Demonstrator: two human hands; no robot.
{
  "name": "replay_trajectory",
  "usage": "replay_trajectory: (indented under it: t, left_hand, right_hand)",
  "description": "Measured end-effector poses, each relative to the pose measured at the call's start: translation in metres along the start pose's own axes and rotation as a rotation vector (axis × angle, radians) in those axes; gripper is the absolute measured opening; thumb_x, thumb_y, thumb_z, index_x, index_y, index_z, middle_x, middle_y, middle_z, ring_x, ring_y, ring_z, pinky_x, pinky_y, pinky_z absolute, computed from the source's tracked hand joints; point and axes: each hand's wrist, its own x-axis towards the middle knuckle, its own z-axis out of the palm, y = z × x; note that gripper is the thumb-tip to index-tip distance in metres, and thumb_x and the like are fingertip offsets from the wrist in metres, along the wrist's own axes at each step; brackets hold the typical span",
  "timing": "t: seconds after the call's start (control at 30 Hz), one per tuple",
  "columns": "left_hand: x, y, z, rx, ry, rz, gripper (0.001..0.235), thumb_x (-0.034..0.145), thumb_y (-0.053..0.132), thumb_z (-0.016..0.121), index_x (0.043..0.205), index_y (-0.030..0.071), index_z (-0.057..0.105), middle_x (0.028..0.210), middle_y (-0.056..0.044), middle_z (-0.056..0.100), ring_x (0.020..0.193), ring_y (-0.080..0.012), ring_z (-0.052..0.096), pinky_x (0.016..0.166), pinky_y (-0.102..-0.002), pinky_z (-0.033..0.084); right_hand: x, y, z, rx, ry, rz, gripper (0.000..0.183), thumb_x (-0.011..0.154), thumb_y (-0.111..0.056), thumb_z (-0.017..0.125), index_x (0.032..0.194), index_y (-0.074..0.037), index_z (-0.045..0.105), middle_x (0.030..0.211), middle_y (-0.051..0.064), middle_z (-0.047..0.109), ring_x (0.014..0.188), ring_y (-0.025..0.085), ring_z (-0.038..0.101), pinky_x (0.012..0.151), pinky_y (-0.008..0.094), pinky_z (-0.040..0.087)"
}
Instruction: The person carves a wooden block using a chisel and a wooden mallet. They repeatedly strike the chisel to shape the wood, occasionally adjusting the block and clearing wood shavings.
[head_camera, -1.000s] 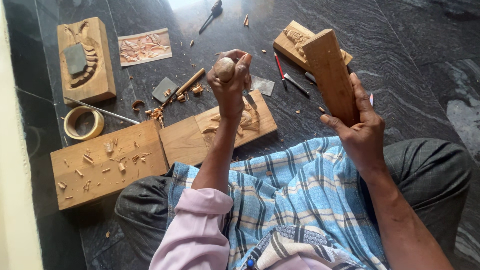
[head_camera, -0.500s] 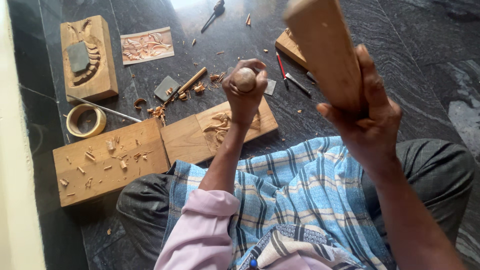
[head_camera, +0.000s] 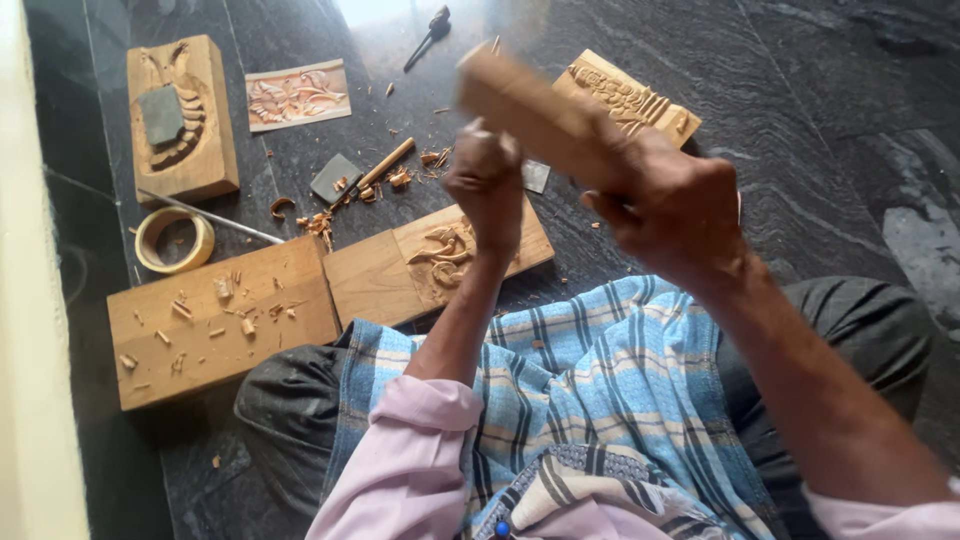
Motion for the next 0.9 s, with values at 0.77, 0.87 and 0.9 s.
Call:
replay_trajectory:
  t: [0.77,0.87,0.9]
  left_hand:
    - [0.051,0.156,-0.078,-0.392,-0.081,-0.169,0.025,0.095,0.019,0.078,0.081,0.006,0.063,0.072,-0.006,0.066,0.048,-0.0092,0.057,0.040,-0.024,0.048]
    - [0.033,0.144,-0.090,-0.402,0.044,-0.222,0.016,0.094,0.017,0.077,0.087,0.006,0.068,0.065,-0.004,0.063,0.049,-0.0088,0.059,0.040,-0.024,0.049]
    - [0.028,0.138,-0.094,-0.420,0.098,-0.253,0.014,0.093,0.016,0.077,0.091,0.006,0.069,0.064,-0.003,0.062,0.049,-0.0088,0.060,0.040,-0.024,0.049]
  right_hand:
    - [-0.095,-0.002,0.144,0.118,-0.393,0.312,0.047,0.103,-0.004,0.051,0.151,-0.009,0.053,0.158,0.014,0.050,0.131,0.023,0.054,0.099,0.039,0.055]
    - [-0.075,-0.025,0.187,-0.098,-0.236,0.024,0.077,0.071,0.008,0.055,0.144,-0.015,0.057,0.159,0.012,0.043,0.144,0.028,0.047,0.116,0.044,0.046]
    - [-0.075,-0.028,0.190,-0.005,-0.287,0.064,0.078,0.070,0.008,0.055,0.145,-0.014,0.055,0.158,0.015,0.042,0.141,0.031,0.047,0.110,0.046,0.046]
